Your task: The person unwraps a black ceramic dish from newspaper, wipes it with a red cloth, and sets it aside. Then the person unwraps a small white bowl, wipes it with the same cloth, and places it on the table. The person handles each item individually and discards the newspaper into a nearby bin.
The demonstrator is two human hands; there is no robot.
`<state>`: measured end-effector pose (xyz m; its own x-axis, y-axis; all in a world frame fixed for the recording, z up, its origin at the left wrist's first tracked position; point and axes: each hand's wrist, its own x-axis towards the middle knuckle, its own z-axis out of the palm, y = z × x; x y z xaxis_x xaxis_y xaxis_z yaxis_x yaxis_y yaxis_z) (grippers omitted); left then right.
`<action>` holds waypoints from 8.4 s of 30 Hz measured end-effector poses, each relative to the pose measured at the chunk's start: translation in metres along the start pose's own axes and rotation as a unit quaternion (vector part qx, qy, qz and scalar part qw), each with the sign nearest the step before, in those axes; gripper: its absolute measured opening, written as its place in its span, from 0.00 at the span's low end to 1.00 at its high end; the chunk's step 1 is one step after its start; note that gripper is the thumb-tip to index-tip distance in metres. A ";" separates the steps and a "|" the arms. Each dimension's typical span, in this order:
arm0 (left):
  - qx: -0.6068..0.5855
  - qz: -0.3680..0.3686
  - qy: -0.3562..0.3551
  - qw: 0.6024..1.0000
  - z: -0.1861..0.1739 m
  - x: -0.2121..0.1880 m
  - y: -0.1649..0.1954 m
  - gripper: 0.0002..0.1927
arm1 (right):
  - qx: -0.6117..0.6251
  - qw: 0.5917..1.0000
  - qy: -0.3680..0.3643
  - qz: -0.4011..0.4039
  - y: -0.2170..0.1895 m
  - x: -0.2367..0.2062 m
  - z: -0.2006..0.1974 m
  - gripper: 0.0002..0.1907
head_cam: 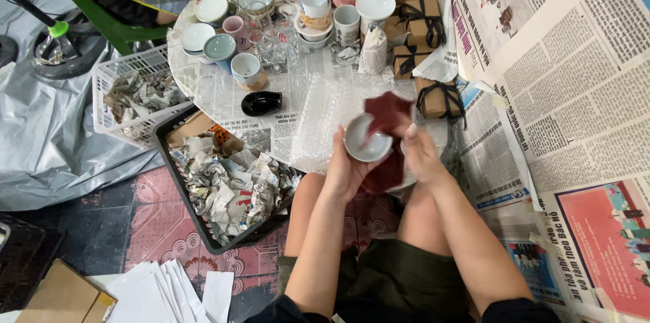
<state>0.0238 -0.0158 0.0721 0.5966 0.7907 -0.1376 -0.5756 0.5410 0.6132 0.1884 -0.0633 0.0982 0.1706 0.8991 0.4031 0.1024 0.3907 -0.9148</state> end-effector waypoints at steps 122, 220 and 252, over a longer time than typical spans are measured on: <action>0.712 0.109 0.274 0.638 0.007 0.026 -0.032 0.25 | 0.354 0.912 0.134 0.156 0.025 -0.013 0.046 0.33; 0.181 0.245 0.093 0.948 0.005 0.033 -0.041 0.22 | 0.324 0.886 0.265 0.201 0.062 0.002 0.023 0.10; 0.138 0.126 0.163 0.969 0.001 0.034 -0.035 0.30 | -0.122 0.962 0.235 -0.068 0.023 -0.010 0.059 0.18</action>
<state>0.0648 -0.0087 0.0466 0.2234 0.9602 -0.1675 -0.4813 0.2581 0.8377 0.1308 -0.0516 0.0711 0.5570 0.6326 0.5381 0.3727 0.3886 -0.8427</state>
